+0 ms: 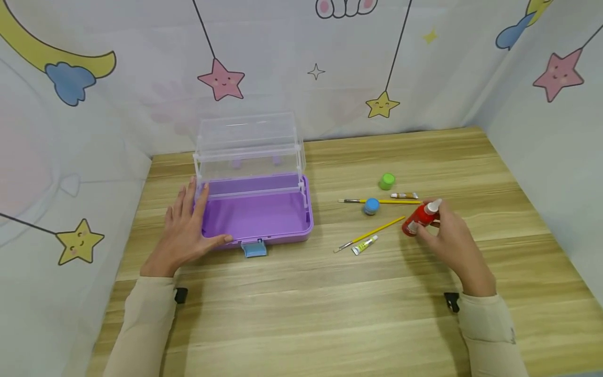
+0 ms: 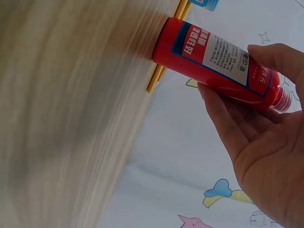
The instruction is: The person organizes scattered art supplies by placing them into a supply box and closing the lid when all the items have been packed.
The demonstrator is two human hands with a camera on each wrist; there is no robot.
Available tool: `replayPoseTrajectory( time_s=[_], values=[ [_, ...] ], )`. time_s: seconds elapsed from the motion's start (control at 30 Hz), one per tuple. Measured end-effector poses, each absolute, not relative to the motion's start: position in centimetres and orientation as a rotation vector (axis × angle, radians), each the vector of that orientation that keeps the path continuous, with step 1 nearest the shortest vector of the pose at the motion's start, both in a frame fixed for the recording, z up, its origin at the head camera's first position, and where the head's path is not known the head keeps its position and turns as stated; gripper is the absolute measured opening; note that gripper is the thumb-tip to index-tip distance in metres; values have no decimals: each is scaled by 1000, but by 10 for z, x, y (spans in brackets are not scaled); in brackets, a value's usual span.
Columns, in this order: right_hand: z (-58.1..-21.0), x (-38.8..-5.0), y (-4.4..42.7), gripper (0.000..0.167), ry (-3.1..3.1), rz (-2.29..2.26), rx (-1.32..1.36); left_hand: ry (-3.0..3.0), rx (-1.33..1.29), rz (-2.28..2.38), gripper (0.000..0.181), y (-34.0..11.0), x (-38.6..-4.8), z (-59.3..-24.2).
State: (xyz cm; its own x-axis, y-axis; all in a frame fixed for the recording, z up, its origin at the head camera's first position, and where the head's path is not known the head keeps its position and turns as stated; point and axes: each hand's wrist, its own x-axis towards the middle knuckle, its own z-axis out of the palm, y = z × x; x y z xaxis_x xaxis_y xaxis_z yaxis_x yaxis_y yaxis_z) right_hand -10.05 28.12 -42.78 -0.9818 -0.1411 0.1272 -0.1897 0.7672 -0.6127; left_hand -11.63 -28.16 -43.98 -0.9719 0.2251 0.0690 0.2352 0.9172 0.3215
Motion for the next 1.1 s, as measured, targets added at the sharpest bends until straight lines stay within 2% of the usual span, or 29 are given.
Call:
replayPoseTrajectory(
  time_s=[0.47,1.1],
  values=[
    [-430,-101,285,47,-2910,1007,244,-3053,-360,-560,124,-285,-117,-440],
    [-428,-107,281,42,-2829,982,376,-3058,-332,-596,124,-286,-113,-441]
  ],
)
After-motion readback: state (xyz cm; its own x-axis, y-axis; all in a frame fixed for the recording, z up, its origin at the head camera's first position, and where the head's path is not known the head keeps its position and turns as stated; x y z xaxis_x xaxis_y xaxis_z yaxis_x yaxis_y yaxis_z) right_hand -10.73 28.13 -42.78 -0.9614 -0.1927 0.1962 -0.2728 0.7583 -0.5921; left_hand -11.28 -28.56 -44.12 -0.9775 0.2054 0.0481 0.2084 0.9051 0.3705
